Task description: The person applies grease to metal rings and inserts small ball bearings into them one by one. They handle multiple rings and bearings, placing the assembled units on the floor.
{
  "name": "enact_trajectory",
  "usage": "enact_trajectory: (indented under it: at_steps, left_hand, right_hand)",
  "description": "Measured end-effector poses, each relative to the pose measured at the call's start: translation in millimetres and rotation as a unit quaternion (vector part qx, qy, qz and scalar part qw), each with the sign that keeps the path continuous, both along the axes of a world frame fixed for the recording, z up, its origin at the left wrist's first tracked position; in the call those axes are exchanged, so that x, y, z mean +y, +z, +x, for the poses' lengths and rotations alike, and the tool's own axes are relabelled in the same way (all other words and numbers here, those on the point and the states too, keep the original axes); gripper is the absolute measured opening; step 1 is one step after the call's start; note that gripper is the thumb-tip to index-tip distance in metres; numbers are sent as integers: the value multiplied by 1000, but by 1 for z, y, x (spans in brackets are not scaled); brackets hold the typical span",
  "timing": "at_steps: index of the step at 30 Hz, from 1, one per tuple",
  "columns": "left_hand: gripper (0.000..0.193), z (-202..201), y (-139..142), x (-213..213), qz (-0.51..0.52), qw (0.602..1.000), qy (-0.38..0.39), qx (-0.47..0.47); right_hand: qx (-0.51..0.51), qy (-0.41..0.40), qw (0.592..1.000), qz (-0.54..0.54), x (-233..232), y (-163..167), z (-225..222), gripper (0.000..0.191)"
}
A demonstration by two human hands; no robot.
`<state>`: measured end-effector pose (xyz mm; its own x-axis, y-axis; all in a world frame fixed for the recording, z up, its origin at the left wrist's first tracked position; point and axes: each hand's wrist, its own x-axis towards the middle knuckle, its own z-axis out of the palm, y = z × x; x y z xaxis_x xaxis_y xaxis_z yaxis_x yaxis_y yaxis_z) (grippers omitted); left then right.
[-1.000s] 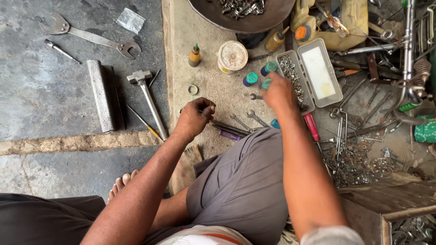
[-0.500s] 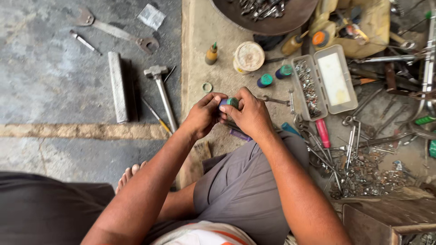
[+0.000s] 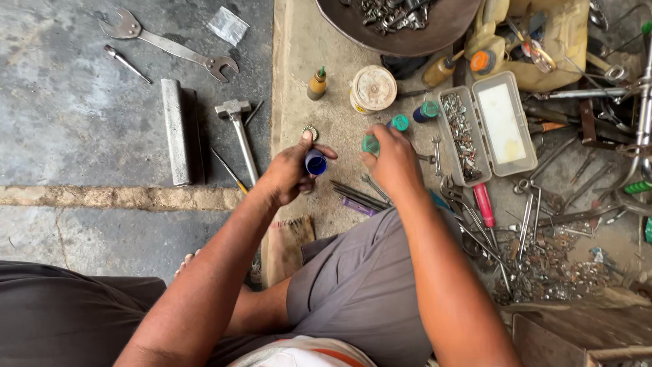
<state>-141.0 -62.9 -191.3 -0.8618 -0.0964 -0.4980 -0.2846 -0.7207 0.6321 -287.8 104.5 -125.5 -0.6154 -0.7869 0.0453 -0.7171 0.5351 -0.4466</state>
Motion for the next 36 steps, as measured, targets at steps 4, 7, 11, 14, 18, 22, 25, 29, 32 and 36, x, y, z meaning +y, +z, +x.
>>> enact_trajectory:
  at_steps: [4, 7, 11, 14, 18, 22, 25, 29, 32, 36]
  left_hand:
    - [68, -1, 8, 0, -15, 999, -7, 34]
    - [68, -3, 8, 1, -1, 999, -5, 50]
    - [62, -1, 1, 2, -16, 999, 29, 36]
    - [59, -5, -4, 1, -60, 997, 44, 30]
    - [48, -12, 2, 9, -285, 954, 78, 51]
    - [33, -14, 34, 25, -613, 777, 105, 98]
    - [33, -22, 62, 33, -694, 714, 9, 88]
    - [34, -38, 83, 19, -679, 720, -6, 144]
    - [36, -41, 80, -1, -581, 800, 26, 149]
    - [45, -32, 53, -21, -402, 909, 91, 61]
  right_hand:
    - [11, -50, 989, 138, 4, -35, -17, 51]
    - [36, -76, 992, 98, 3, -45, -18, 33]
    - [-464, -226, 850, -103, 2, -34, -3, 32]
    - [-613, -234, 734, -175, 2, -26, 14, 40]
    - [-697, -238, 638, -226, 1, -41, 21, 47]
    - [-707, -282, 601, -241, 1, -75, 6, 41]
    - [-753, -167, 523, -361, 1, -92, -9, 30]
    - [-738, -223, 525, -360, 5, -85, -21, 19]
    - [-683, -310, 579, -321, 7, -71, -24, 21]
    - [-638, -296, 646, -295, 9, -61, -32, 21]
